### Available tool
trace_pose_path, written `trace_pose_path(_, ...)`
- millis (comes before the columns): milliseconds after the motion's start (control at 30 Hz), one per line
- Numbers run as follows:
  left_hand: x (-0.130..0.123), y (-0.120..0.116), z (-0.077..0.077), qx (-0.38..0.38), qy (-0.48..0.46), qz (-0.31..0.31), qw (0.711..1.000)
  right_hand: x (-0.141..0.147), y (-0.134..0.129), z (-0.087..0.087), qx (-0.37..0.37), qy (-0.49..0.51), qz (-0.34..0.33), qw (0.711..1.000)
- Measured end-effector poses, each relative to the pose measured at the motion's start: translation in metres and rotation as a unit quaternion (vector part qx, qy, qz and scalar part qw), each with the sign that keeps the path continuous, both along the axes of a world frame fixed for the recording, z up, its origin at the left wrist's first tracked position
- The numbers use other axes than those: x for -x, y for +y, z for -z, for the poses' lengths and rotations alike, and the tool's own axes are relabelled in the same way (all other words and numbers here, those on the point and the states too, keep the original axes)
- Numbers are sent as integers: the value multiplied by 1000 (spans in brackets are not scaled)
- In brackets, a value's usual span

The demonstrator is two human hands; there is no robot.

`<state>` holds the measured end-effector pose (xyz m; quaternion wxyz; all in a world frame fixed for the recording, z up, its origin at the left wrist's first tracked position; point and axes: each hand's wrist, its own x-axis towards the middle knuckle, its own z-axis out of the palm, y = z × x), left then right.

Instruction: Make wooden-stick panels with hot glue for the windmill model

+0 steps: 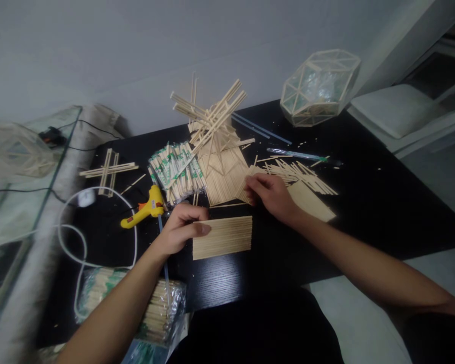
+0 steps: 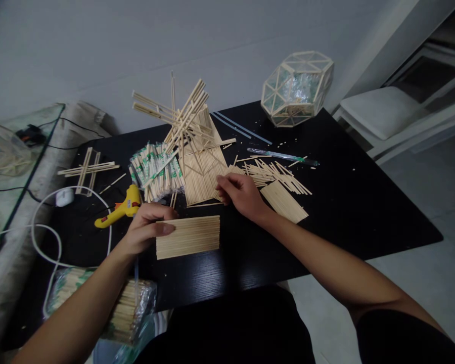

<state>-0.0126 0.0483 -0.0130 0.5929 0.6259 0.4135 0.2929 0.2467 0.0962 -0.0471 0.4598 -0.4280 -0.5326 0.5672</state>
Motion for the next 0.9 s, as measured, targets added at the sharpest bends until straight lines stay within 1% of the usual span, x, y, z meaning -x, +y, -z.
trace_pose_path(100,-2,0,-1,-4,6,5,1000,2,-1,4,-14,13,-42,999)
trace_pose_path(200,-5,0,-3,-17,14,7,1000,2,-1,6,-19,17,-54,998)
trace_pose_path(333,-9,0,-4,-33,25,-19,999,-1,-3,0,-2,-5,-100,995)
trace_pose_path(500,-9,0,-2,-48,39,-29,998,-2,-6,-6,-30,-40,-168,984)
trace_pose_path(600,-9,0,-1,-46,42,-38,997,-2,-6,-6,-37,-63,-167,983)
trace_pose_path(733,-10,-1,2,-39,35,-67,996,-2,-4,-7,-27,-65,-132,989)
trace_pose_path(900,-12,0,1,-72,32,-161,984,-2,-3,-8,0,-37,-121,992)
